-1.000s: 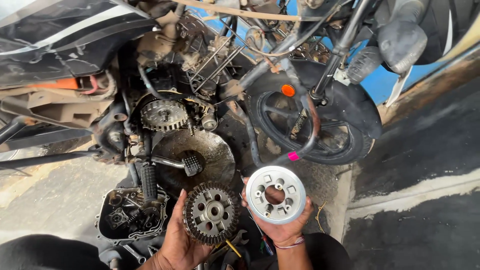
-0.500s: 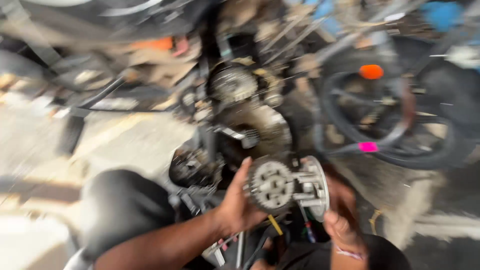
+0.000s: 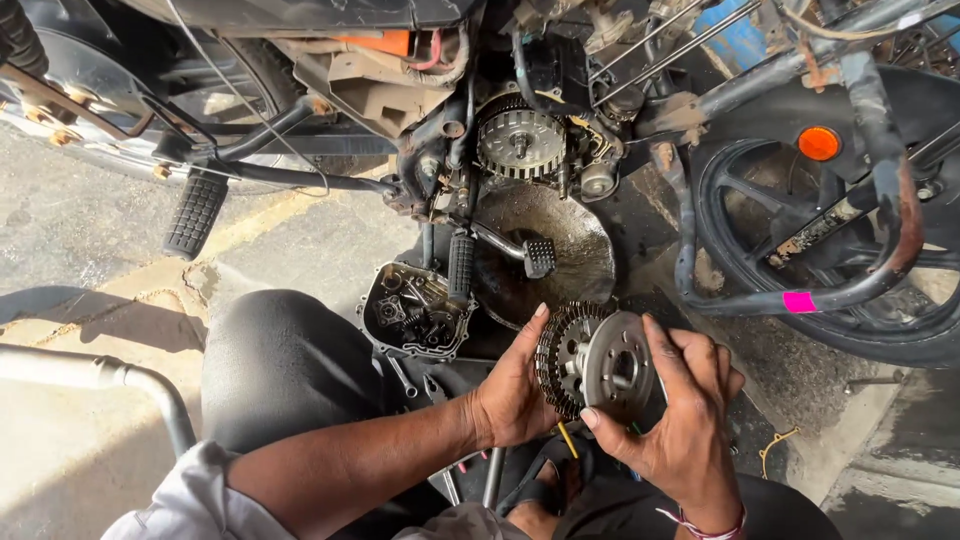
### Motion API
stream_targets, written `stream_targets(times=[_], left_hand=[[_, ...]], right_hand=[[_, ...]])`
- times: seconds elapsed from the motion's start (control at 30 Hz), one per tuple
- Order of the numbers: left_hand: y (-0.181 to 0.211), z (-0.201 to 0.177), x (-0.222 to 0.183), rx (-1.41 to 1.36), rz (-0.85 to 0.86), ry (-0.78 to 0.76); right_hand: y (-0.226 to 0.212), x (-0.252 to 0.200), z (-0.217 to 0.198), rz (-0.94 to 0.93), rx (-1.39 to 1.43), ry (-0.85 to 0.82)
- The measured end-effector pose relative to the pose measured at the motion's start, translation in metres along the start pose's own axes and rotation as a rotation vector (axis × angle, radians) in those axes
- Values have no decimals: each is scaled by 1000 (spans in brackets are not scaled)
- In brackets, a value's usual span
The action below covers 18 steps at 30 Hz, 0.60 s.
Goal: The person sits on the ground beside a motorcycle with the clutch cover removed and uses a T-handle socket wrench to loosen a central nut on the clutch assembly. They then use a hammer to tap a tool into the clutch hub, remove the clutch hub and plates by hand, and hold and turn the removed clutch components.
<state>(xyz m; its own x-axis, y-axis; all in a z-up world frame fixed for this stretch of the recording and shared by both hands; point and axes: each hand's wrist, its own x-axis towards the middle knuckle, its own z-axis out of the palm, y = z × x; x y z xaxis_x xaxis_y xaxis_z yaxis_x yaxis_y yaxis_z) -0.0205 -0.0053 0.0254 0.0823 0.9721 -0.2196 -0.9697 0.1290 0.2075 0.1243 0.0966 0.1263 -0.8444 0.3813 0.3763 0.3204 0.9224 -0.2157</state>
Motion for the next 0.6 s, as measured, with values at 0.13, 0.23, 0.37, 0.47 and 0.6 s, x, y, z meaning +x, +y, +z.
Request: stream_targets(times=[0.13, 0.23, 0.37, 0.47, 0.6], left_hand=[[-2, -1, 1, 35, 6, 10], [-4, -2, 2, 48, 17, 4], [-3, -2, 2, 39, 18, 1], [-6, -5, 3, 31, 21, -18], [-6, -4, 4, 30, 29, -12]], right_hand=[[7, -1, 5, -27, 59, -7], [2, 0, 4, -27, 35, -13], [1, -2, 5, -14, 30, -9], [2, 0, 5, -28, 24, -7], [10, -4, 12, 33, 48, 3]])
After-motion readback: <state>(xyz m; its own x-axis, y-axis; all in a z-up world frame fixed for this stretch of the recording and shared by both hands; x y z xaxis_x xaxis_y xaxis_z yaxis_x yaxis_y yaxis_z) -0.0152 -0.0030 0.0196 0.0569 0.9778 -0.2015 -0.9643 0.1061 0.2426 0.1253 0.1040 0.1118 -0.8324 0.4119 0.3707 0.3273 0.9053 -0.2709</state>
